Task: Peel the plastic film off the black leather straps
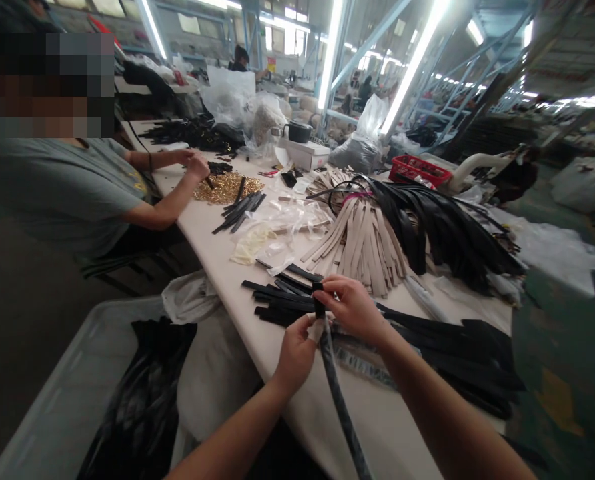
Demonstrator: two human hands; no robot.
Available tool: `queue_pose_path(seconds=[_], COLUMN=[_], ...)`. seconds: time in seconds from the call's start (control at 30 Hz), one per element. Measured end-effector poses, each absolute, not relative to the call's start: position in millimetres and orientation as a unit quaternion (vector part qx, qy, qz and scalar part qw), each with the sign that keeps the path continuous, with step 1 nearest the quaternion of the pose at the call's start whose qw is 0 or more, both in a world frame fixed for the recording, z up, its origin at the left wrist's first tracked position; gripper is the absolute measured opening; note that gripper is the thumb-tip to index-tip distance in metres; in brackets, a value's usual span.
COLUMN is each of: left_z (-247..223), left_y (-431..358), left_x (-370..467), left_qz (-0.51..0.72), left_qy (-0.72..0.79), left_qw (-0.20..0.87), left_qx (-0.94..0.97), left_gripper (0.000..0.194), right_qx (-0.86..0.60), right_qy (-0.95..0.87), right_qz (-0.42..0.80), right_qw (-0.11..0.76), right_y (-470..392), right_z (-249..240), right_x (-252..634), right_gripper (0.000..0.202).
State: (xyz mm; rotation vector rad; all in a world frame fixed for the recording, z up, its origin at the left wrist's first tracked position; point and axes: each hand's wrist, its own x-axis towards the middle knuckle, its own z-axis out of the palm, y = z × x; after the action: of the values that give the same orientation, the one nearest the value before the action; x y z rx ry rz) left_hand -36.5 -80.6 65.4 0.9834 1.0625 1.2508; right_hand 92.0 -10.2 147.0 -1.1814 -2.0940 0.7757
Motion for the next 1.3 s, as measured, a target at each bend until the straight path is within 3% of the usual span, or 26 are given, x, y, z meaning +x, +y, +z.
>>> queue_pose_path(seconds=[0.37, 0.6, 0.77, 0.83, 0.93, 1.07, 1.2, 1.3], left_z=[63.2, 85.4, 107.0, 113.8, 122.5, 126.9, 104.6, 73.4], left_y=[-76.7, -93.8, -65.9, -46.6, -21.0, 2.3, 9.9, 1.9], left_x=[-24.4, -22.4, -59.8, -64.5, -49.8, -12.6, 8.1, 9.1], left_qz=[0.469, 0.306, 0.268, 0.272, 0.243, 0.199, 0.134, 0.111], left_qy=[0.424, 0.301, 0.372, 0.382, 0.386, 0.311, 0.219, 0.254], left_qw=[0.612, 0.751, 0.574, 0.464, 0.272, 0.054, 0.005, 0.033], left_qx=[0.475, 0.502, 0.679, 0.752, 0.847, 0.928, 0.967, 0.960], left_gripper=[0.031, 0.049, 0.033, 0.039, 0.050, 0.040, 0.037, 0.057], right_qx=[-0.488, -0.506, -0.570, -0.616, -0.707, -0.759, -0.788, -0.820], right_qy=[-0.664, -0.454, -0.319, -0.277, -0.304, -0.382, -0.430, -0.451], right_qz=[0.266, 0.216, 0.109, 0.090, 0.155, 0.231, 0.238, 0.202], right_qw=[0.501, 0.701, 0.749, 0.732, 0.620, 0.473, 0.372, 0.288], right_y=[-15.1, -11.3, -50.5, -67.6, -70.1, -21.9, 56.8, 114.3], right_z=[206.6, 233.9, 207.7, 183.3, 144.5, 104.9, 80.3, 61.0], right_x=[130.3, 223.0, 352.6, 390.9, 417.8, 417.4, 417.1, 420.0], right_gripper=[0.035, 0.029, 0.032, 0.038, 0.041, 0.035, 0.024, 0.022])
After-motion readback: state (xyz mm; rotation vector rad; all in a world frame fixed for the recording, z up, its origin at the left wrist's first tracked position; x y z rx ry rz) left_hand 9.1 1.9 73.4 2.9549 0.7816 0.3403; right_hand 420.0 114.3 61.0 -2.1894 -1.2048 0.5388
